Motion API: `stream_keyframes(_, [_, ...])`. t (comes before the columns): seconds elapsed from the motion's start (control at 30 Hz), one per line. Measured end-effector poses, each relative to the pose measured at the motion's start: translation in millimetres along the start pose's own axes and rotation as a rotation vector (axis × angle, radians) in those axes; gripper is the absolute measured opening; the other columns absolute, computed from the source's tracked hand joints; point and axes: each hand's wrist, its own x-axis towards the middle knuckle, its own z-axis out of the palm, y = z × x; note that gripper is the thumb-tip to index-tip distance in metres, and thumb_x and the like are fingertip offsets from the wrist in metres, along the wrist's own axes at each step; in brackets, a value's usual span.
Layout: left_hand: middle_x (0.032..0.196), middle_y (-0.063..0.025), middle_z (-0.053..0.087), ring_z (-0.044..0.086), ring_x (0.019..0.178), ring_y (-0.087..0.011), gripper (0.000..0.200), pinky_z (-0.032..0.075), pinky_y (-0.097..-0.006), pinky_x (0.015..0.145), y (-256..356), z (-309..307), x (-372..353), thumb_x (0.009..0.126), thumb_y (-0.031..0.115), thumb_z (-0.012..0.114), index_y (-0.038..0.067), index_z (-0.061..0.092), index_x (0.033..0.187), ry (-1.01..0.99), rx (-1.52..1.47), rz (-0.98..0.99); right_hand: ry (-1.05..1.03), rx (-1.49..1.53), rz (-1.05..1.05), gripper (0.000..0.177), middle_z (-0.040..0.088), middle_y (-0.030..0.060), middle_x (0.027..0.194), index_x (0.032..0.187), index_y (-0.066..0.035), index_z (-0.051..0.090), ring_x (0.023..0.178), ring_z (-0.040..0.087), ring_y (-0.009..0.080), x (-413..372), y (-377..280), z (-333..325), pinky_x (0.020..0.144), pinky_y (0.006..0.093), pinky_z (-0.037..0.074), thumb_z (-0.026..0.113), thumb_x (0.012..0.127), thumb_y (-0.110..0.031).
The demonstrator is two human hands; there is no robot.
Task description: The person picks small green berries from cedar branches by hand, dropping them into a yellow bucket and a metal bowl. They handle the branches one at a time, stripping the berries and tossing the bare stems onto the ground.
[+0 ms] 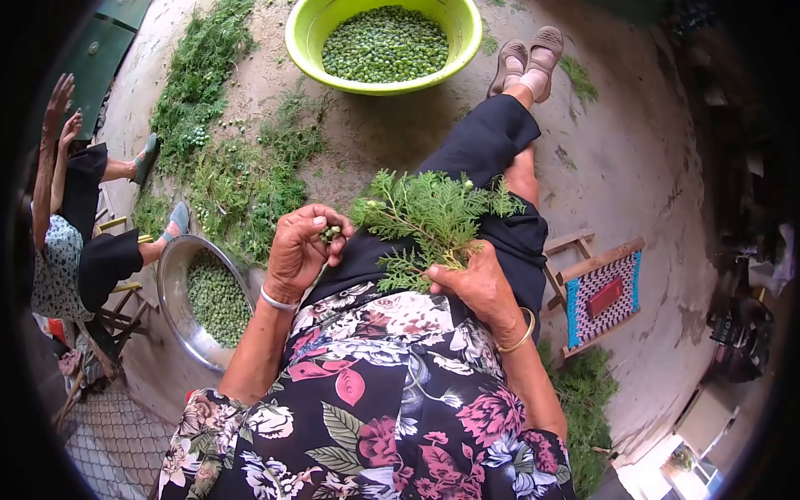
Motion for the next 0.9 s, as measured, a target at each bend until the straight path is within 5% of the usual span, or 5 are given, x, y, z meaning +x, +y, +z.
stream_keyframes(0.23, [0.068, -0.0059, 0.064, 0.054, 0.053, -0.0105, 0.013, 0.045, -0.0231, 0.048, -10, 16, 22, 0.081, 0.009, 0.068, -0.003, 0.065, 0.082, 0.045, 0.263, 0.078, 0.055, -0.011, -0.015, 0.020, 0.062, 0.0051, 0.079, 0.098, 0.007, 0.058, 0.063, 0.058, 0.0094, -7, 14, -3, 0.060, 0.0228, 0.048, 0.063, 0.079, 0.002])
stream_keyframes(0.5, [0.065, -0.0097, 0.065, 0.060, 0.061, -0.0092, 0.019, 0.047, -0.0256, 0.057, -24, 25, 36, 0.077, 0.012, 0.069, -0.005, 0.069, 0.085, 0.070, 1.238, 0.416, 0.094, -0.022, 0.053, 0.038, 0.062, 0.0110, 0.099, 0.113, 0.007, 0.049, 0.080, 0.060, 0.0143, -10, 22, 0, 0.071, 0.0263, 0.051, 0.066, 0.080, 0.002])
stream_keyframes(0.7, [0.061, -0.0061, 0.062, 0.054, 0.054, -0.0073, 0.013, 0.043, -0.0243, 0.050, -37, 9, 44, 0.078, 0.009, 0.066, -0.004, 0.066, 0.079, 0.261, 1.139, 0.604, 0.023, -0.301, -0.115, 0.031, 0.065, 0.0092, 0.095, 0.107, 0.007, 0.054, 0.077, 0.060, 0.0129, -8, 31, -1, 0.070, 0.0258, 0.049, 0.067, 0.079, 0.000])
stream_keyframes(0.77, [0.063, -0.0061, 0.061, 0.053, 0.051, -0.0138, 0.012, 0.045, -0.0280, 0.051, -26, -5, 49, 0.078, 0.008, 0.064, -0.004, 0.063, 0.078, 0.424, 0.763, 0.385, 0.273, 0.104, -0.071, 0.015, 0.065, 0.0054, 0.083, 0.090, 0.007, 0.060, 0.072, 0.058, 0.0106, -18, 22, 12, 0.066, 0.0256, 0.047, 0.066, 0.079, -0.002])
stream_keyframes(0.9, [0.072, -0.0068, 0.059, 0.052, 0.056, -0.0112, 0.013, 0.042, -0.0233, 0.047, -8, -24, 33, 0.085, 0.011, 0.061, 0.001, 0.059, 0.092, 0.085, -0.109, -0.004, 0.159, -0.095, -0.025, 0.009, 0.063, 0.0027, 0.072, 0.079, 0.005, 0.062, 0.066, 0.056, 0.0083, -13, 19, -3, 0.060, 0.0243, 0.045, 0.066, 0.078, -0.003])
